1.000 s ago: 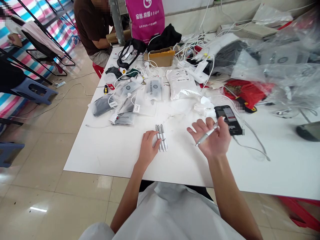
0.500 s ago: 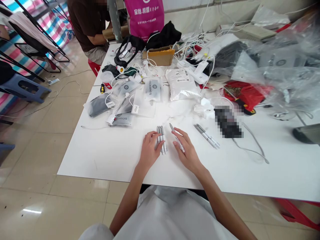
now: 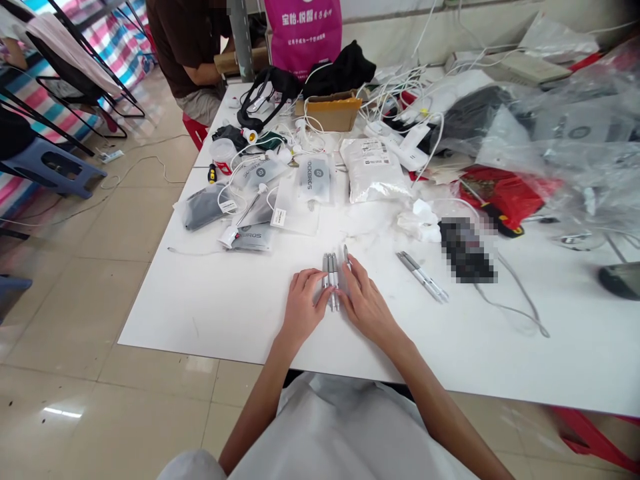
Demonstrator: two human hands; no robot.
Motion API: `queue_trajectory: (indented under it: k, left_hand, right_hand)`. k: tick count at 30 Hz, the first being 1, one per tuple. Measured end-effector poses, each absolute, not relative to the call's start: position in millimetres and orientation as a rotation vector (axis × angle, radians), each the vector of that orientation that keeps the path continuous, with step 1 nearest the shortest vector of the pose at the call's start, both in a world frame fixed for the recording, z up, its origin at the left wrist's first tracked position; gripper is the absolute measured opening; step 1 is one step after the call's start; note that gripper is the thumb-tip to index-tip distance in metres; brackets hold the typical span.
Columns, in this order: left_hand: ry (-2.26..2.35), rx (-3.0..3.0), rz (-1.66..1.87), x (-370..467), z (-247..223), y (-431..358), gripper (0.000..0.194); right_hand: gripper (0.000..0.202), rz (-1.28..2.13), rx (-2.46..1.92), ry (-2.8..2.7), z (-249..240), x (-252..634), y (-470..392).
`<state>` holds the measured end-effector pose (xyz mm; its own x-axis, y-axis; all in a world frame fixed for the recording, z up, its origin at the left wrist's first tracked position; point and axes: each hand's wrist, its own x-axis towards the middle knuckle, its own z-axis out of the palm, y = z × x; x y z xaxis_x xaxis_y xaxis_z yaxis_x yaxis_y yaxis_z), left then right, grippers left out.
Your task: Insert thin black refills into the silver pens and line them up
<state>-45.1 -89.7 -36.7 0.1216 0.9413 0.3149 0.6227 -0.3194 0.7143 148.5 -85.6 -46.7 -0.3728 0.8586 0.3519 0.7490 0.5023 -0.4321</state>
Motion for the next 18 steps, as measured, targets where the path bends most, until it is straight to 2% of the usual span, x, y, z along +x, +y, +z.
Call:
queue_trajectory:
  k: [8,13,16,18]
  left_hand:
    - [1.518,1.961,1.01,-42,-34,-88,0.026]
    - [1.535,1.452,1.163,-51,-28,-90,0.035]
    - [1.492,1.253,1.135,-60,-24,-88,0.041]
    - [1.454,1.263,1.122,-64,-22,-85,0.037]
  right_hand:
    - [0.079,0.424,-1.272,-2.141,-34,147,-92]
    - [0.088,0.37,-1.177,-2.232,-29,117,-82]
    - [0.086,0.378,-1.133,-2.279,-32,100,-81]
    - [0.083,0.385,-1.115,-2.279,-34,95,-81]
